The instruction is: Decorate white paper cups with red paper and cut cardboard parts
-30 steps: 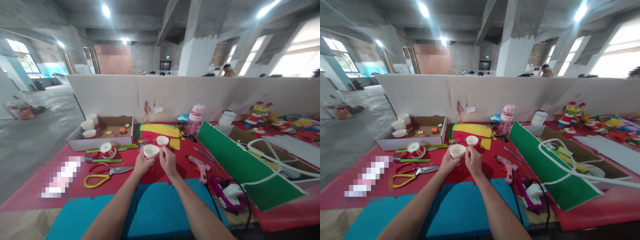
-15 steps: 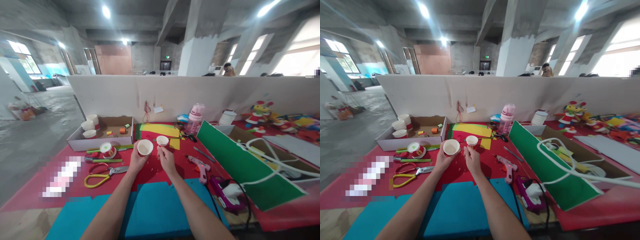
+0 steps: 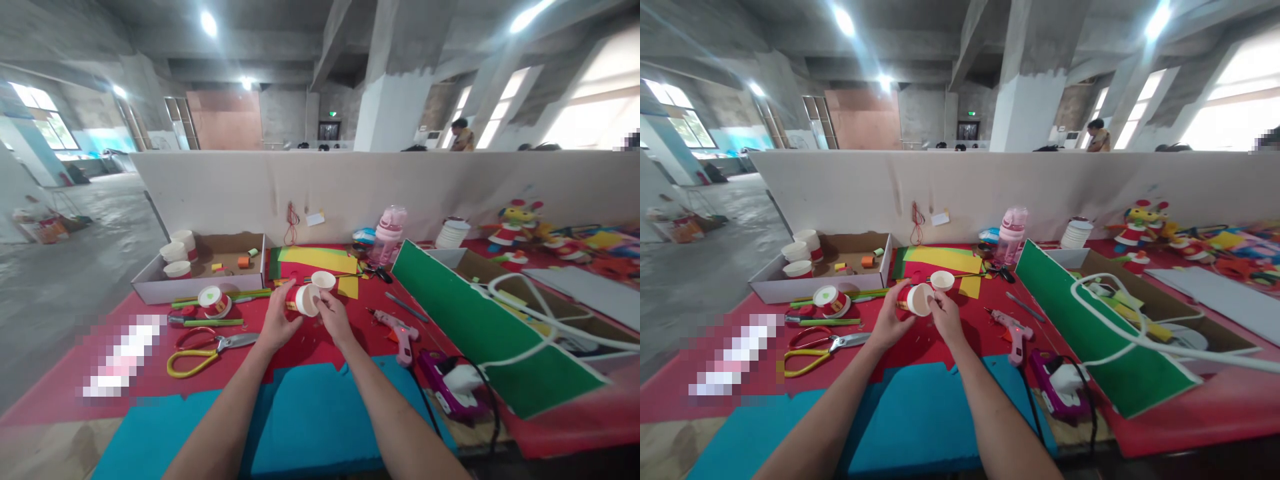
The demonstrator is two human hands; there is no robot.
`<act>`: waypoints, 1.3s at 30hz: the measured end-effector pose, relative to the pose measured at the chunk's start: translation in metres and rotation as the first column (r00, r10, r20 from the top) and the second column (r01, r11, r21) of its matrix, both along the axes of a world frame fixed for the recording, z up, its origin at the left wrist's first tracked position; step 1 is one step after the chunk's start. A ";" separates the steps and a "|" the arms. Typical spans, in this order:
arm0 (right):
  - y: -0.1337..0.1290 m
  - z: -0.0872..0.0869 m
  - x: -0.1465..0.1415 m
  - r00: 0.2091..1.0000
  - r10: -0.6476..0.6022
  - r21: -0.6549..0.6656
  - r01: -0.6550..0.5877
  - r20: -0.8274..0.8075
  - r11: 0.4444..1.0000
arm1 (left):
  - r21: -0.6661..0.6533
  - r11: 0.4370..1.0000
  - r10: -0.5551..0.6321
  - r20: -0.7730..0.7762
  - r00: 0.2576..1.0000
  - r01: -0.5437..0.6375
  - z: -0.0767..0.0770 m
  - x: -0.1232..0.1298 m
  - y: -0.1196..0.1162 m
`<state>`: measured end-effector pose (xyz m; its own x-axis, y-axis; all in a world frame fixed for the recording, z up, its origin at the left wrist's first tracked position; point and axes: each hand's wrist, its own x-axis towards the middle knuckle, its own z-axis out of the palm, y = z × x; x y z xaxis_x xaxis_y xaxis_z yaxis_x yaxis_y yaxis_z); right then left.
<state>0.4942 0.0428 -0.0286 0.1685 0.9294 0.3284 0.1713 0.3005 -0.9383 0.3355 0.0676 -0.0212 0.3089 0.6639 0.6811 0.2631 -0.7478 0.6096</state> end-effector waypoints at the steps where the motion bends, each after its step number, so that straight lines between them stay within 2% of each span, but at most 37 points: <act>1: 0.001 -0.002 -0.003 0.996 0.018 -0.059 -0.024 -0.089 0.998 | 0.036 0.998 0.057 -0.022 0.998 -0.056 -0.001 0.000 0.001; 3: 0.001 -0.005 -0.010 0.977 0.070 -0.134 -0.098 -0.203 0.986 | 0.091 0.985 0.156 -0.068 0.985 -0.150 -0.002 -0.002 0.002; 5: -0.001 -0.005 -0.015 0.964 0.124 -0.149 -0.162 -0.237 0.975 | 0.108 0.973 0.213 -0.086 0.973 -0.204 -0.001 -0.004 0.004; 11: -0.004 0.004 -0.010 0.921 0.165 -0.144 -0.228 -0.354 0.963 | 0.055 0.977 0.204 0.009 0.979 -0.204 0.000 -0.006 0.007; 15: -0.003 0.004 -0.006 0.938 0.205 -0.098 -0.240 -0.279 0.966 | 0.049 0.983 0.178 0.008 0.984 -0.178 -0.003 -0.004 0.008; 19: -0.001 0.001 -0.008 0.955 0.185 -0.082 -0.209 -0.232 0.975 | 0.025 0.987 0.158 0.019 0.987 -0.158 -0.002 -0.003 0.006; 24: -0.003 0.001 -0.010 0.982 0.113 0.008 -0.113 -0.151 0.994 | -0.186 0.978 0.112 0.079 0.991 -0.096 0.002 0.002 0.000; 27: -0.007 0.002 -0.011 0.996 0.042 0.085 -0.036 -0.077 0.996 | -0.332 0.943 0.055 0.154 0.986 -0.001 0.002 0.006 -0.002; 29: -0.009 0.004 -0.012 1.000 0.010 0.138 -0.006 -0.029 0.990 | -0.431 0.901 0.041 0.200 0.979 0.051 0.000 0.009 -0.003; 32: -0.011 0.006 -0.012 0.999 -0.036 0.183 0.031 0.023 0.983 | -0.575 0.794 -0.019 0.300 0.954 0.197 -0.002 0.010 -0.004; 35: -0.009 0.006 -0.007 0.995 -0.097 0.160 0.098 -0.016 0.982 | -0.623 0.688 -0.093 0.432 0.897 0.372 -0.001 0.008 -0.006; 37: -0.005 0.006 -0.003 0.988 -0.115 0.121 0.127 -0.103 0.984 | -0.632 0.666 -0.098 0.451 0.887 0.395 0.002 0.005 -0.007; 39: -0.001 0.007 0.002 0.976 -0.085 0.089 0.105 -0.200 0.991 | -0.635 0.693 -0.068 0.414 0.908 0.341 0.004 0.003 -0.007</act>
<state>0.4963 0.0414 -0.0218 0.3244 0.8709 0.3691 0.0195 0.3840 -0.9231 0.3388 0.0609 -0.0177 0.3410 0.9281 0.1498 -0.1651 -0.0978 0.9814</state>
